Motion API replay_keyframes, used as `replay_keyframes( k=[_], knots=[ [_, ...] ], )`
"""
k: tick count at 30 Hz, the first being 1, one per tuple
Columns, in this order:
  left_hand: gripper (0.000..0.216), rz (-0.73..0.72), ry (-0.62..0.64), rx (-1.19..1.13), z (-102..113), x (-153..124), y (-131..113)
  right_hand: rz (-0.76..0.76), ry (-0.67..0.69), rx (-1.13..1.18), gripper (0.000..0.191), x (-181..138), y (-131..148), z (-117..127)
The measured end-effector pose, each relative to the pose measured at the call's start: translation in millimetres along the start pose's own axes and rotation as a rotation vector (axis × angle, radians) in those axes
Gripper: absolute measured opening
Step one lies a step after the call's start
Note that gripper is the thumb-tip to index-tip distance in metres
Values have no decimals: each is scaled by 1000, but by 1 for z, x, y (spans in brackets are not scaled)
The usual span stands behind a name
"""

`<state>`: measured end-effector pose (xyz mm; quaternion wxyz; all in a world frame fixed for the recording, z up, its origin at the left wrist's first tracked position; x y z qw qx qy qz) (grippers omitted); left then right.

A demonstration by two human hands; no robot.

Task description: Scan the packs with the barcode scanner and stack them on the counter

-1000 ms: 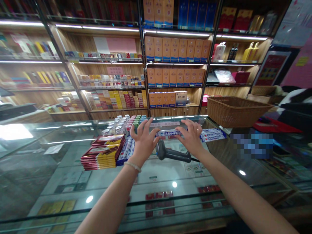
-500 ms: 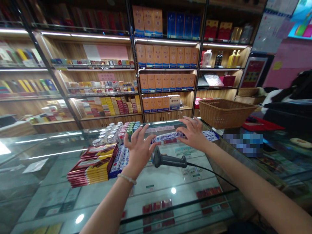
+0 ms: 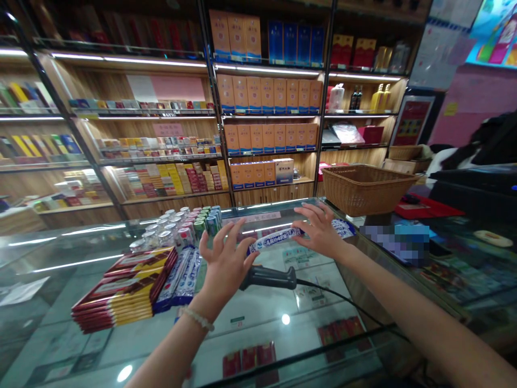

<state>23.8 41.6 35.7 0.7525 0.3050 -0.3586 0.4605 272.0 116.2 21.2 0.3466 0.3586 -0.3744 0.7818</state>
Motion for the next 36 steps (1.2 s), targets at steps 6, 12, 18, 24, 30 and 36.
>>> replay_keyframes(
  k=[6, 12, 18, 24, 30, 36],
  knots=[
    [17, 2, 23, -6, 1, 6, -5, -25, -44, 18, 22, -6, -4, 1],
    [12, -55, 29, 27, 3, 22, -14, -109, 38, 7, 26, -6, -16, 7],
    [11, -80, 102, 23, -16, 50, -36, -195, 132, -1, 23, -7, -45, 9],
    [8, -45, 154, -35, -43, 77, -70, -245, 193, -24, 20, -17, -84, 10],
    [6, -3, 187, -48, -69, 91, -106, -364, 289, -33, 16, -34, -123, 9],
    [8, 29, 283, -47, -101, 102, -131, -469, 426, -79, 12, -52, -142, 5]
  ],
)
Point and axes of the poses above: each hand's wrist, its own x-axis towards the middle knuckle, its own z-axis out of the back of the hand, y = z × x, the point moved 5 cm from there along x, towards the middle knuckle, and after that the axes turned 4 degrees about -x, right-handed, at the moved point
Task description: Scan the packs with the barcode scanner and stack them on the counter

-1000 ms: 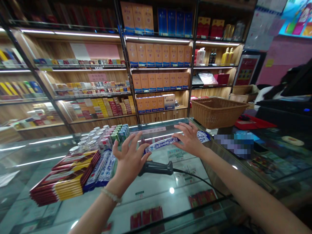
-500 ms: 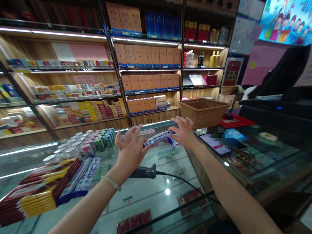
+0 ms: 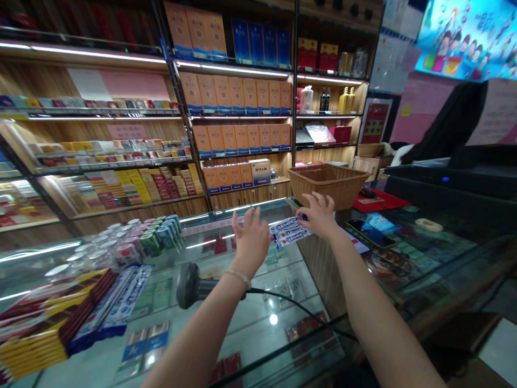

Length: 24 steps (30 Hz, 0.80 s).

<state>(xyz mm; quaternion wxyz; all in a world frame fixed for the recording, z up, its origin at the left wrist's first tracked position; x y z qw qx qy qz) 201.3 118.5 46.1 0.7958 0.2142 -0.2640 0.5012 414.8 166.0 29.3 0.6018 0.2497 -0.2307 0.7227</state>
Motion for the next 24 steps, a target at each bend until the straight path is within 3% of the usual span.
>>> replay_keyframes(
  k=[10, 24],
  knots=[
    [23, 45, 86, -17, -47, 2, -37, -147, 289, -104, 16, -10, -29, -25],
    [28, 105, 68, -147, -64, -14, -41, -159, 391, -144, 16, -17, -33, -48]
  ],
)
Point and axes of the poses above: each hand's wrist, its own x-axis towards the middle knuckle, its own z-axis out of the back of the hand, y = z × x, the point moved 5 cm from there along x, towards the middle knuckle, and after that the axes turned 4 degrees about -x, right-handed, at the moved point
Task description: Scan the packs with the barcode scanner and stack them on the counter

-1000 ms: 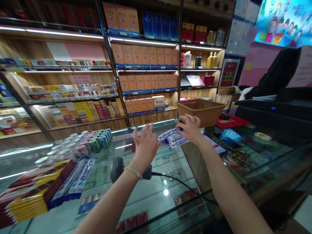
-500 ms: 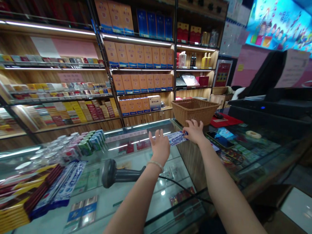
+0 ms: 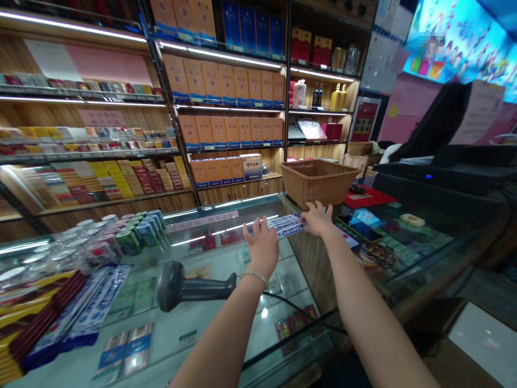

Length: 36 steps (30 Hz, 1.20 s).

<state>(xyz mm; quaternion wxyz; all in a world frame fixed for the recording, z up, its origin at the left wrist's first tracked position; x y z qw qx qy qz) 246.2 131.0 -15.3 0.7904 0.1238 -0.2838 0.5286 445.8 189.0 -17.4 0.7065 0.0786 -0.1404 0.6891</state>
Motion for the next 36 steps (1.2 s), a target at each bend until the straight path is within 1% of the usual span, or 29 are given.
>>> replay_keyframes(
  k=[6, 19, 25, 27, 28, 33, 34, 36],
  knots=[
    [28, 11, 5, -55, 2, -2, 1, 8, 14, -8, 12, -1, 1, 0],
    [27, 34, 41, -31, 1, -5, 1, 0, 149, -24, 17, -3, 6, 2],
    [32, 80, 120, -10, 2, -5, 0, -12, 204, -33, 25, -4, 6, 4],
    [34, 93, 135, -4, 3, -5, 0, -17, 224, -38, 34, -5, 7, 5],
    [35, 95, 138, -1, 3, -5, 0, -17, 232, -40, 41, -5, 7, 5],
    [51, 101, 137, 11, 1, -6, 1, -8, 275, -45, 96, -5, 12, 9],
    [54, 99, 136, 14, 0, -6, 1, -7, 283, -48, 104, -5, 14, 10],
    [59, 95, 135, 23, 0, -6, 1, 3, 289, -56, 110, -5, 18, 12]
  ],
)
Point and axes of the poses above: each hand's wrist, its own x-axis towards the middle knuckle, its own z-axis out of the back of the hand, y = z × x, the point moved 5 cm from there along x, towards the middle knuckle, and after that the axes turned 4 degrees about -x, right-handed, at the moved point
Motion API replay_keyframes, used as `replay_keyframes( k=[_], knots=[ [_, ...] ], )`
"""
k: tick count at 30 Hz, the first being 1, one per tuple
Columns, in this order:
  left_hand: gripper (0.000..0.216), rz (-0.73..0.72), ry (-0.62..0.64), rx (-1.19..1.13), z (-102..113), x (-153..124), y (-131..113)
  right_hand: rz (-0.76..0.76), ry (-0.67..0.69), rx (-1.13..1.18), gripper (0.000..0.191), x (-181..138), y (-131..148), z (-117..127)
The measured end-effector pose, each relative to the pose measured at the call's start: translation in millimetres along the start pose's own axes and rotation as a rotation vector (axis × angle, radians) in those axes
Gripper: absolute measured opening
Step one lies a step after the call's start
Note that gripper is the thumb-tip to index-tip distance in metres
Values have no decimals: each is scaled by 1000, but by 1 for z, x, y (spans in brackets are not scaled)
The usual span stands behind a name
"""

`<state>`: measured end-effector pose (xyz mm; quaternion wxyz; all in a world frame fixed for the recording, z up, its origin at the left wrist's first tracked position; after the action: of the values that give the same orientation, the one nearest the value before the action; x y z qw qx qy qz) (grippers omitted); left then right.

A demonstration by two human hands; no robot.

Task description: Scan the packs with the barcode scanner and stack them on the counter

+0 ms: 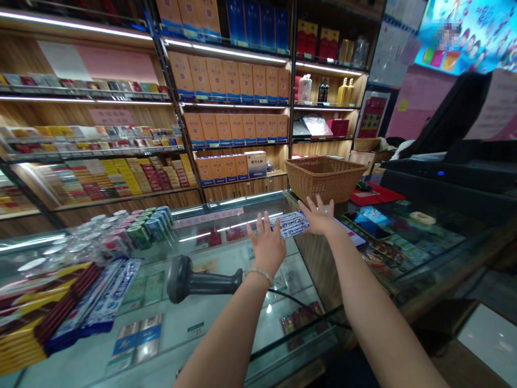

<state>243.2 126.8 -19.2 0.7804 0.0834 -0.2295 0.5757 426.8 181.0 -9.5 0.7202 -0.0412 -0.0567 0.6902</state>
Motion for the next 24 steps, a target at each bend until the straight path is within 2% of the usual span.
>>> replay_keyframes(
  k=[7, 11, 13, 17, 24],
  knots=[
    [70, 3, -13, 16, -4, -1, 2, 53, -48, -19, 108, 0, 13, 3],
    [73, 14, -24, 17, -6, -1, 3, 70, -75, -23, 101, -3, 18, 4],
    [75, 18, -19, 18, -5, -1, 3, 69, -110, -5, 91, -5, 21, 6],
    [78, 15, -9, 27, -2, -3, 2, 33, -245, 45, 66, -9, 27, 11],
    [93, 26, -2, 16, 5, -1, 3, 19, -603, 57, 58, -9, 32, 14]
  ],
)
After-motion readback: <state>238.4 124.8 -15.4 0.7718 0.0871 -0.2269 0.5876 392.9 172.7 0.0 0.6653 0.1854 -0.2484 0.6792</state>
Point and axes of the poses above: each hand's wrist, its own x-axis towards the middle knuckle, its own z-axis out of the back of the hand, y = z × x, the point moved 5 cm from there along x, towards the middle knuckle, and after that the axes turned 4 degrees about -x, right-handed, at the moved point
